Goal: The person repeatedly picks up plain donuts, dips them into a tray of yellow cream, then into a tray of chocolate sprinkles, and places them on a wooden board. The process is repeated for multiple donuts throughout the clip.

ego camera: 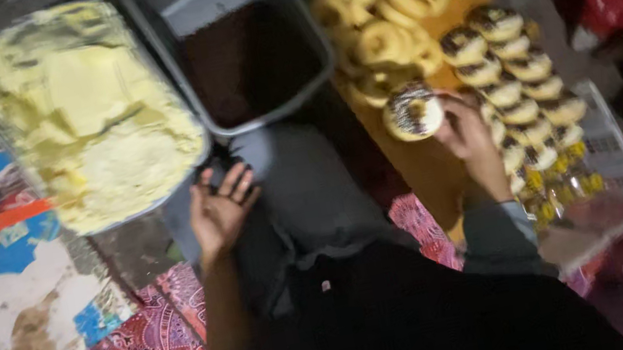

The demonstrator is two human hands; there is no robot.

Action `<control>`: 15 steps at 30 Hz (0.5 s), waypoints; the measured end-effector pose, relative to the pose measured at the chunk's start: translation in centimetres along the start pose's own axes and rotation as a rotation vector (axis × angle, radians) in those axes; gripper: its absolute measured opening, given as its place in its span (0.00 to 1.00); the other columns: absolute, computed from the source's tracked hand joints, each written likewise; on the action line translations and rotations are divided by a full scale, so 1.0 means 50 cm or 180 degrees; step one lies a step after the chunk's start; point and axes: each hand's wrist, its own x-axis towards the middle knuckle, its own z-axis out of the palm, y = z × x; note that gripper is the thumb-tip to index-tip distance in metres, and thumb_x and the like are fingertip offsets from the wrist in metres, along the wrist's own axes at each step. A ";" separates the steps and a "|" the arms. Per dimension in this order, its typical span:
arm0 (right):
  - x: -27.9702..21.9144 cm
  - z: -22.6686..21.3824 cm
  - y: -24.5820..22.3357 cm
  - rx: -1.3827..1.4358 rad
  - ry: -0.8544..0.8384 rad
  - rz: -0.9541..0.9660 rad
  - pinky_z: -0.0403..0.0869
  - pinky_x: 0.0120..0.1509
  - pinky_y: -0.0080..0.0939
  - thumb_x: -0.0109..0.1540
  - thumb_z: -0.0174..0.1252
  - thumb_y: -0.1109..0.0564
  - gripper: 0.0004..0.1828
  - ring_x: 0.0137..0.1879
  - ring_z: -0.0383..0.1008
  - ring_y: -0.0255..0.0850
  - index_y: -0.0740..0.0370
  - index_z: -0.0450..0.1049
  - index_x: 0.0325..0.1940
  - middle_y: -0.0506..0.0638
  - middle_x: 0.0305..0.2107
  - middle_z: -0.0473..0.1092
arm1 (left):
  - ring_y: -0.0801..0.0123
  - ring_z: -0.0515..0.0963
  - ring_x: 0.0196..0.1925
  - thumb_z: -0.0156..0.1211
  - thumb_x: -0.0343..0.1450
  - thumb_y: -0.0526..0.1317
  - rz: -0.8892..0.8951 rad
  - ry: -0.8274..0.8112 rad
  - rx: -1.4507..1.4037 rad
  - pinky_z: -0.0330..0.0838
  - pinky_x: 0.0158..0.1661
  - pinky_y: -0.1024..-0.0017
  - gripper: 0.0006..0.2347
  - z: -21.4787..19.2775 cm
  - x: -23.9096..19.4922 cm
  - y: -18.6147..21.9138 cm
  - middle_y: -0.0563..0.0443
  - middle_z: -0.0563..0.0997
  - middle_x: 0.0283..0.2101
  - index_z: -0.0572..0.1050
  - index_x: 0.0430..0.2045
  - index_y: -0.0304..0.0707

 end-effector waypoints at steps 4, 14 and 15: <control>-0.167 -0.197 -0.006 -0.0190 0.1122 -0.0400 0.82 0.38 0.42 0.62 0.57 0.64 0.11 0.42 0.82 0.39 0.58 0.73 0.49 0.48 0.40 0.76 | 0.41 0.63 0.74 0.50 0.76 0.61 -0.0029 -0.0067 0.0153 0.53 0.70 0.34 0.19 0.006 -0.009 0.007 0.32 0.65 0.72 0.71 0.58 0.61; -0.237 -0.341 0.177 -0.3646 0.2350 -0.1031 0.77 0.46 0.42 0.62 0.68 0.53 0.09 0.41 0.82 0.42 0.52 0.83 0.47 0.51 0.37 0.80 | 0.41 0.64 0.75 0.49 0.77 0.61 0.0014 -0.0011 0.0250 0.53 0.72 0.34 0.19 0.012 -0.010 0.014 0.32 0.67 0.72 0.72 0.58 0.62; -0.235 -0.337 0.184 -0.3865 0.2366 -0.1135 0.78 0.47 0.42 0.62 0.68 0.53 0.08 0.41 0.82 0.43 0.52 0.84 0.46 0.52 0.37 0.80 | 0.41 0.64 0.75 0.49 0.77 0.61 0.0015 -0.0008 0.0231 0.53 0.72 0.34 0.19 0.009 -0.013 0.017 0.33 0.67 0.72 0.72 0.58 0.62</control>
